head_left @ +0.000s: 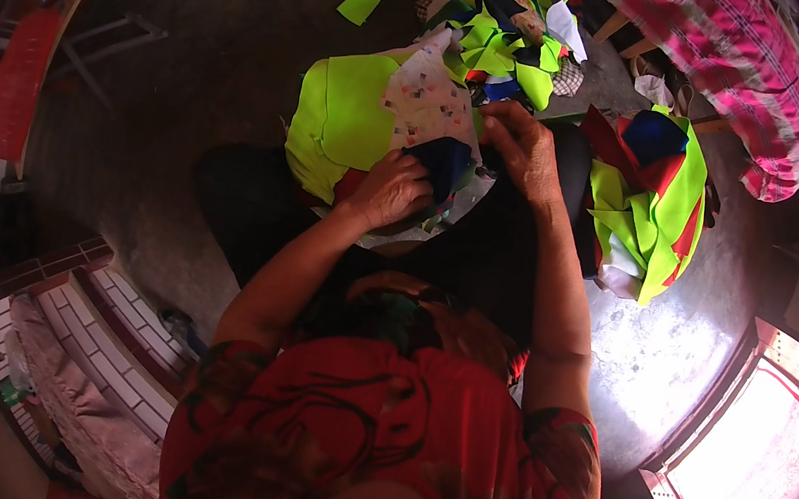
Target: The person sits on the floor and sorts through a pile of colorful fabric pieces, picking up and examining individual pieces of various colors and sizes. They handle the fabric by hand, moving pieces from one pile to another.
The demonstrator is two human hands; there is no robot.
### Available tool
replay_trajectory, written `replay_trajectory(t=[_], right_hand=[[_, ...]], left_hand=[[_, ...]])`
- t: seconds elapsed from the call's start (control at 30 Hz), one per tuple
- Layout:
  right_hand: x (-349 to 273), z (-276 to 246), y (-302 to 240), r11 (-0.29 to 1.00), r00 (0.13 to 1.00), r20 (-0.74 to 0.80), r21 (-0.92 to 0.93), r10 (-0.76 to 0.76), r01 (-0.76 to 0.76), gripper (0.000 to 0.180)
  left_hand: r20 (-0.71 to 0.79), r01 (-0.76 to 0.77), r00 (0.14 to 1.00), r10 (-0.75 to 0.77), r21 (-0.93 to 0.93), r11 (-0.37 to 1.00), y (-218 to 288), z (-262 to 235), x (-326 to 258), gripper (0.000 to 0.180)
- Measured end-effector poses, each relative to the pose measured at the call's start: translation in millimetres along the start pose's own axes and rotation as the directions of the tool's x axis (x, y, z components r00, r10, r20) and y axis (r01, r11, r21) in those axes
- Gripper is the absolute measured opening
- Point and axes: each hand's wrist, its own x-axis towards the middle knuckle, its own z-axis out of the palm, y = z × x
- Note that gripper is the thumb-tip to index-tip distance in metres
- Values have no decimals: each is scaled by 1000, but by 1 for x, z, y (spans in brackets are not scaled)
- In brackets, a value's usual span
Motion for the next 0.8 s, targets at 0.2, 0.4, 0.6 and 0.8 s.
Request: replay_trajectory(t=[0.2,0.4,0.6,0.8], right_hand=[[-1,0,2,1000,1000,3,-24,-19,19,17],[-1,0,-2,997,1000,18,-76,-20,21,17],[-1,-1,-3,994,1000,22,-103,-20,22,18],[-1,0,-2,996,1000,29,-88,-10,13,17]], left_hand=[[-32,101,994,-104,-82,991,1,2,-3,10],[-363,368,856,-367,-72,927,-2,-9,7,22],[-131,469,879,-458,64,881,-16,-5,-4,30],[-122,420,887,-445,-186,888,-14,-11,-1,25]])
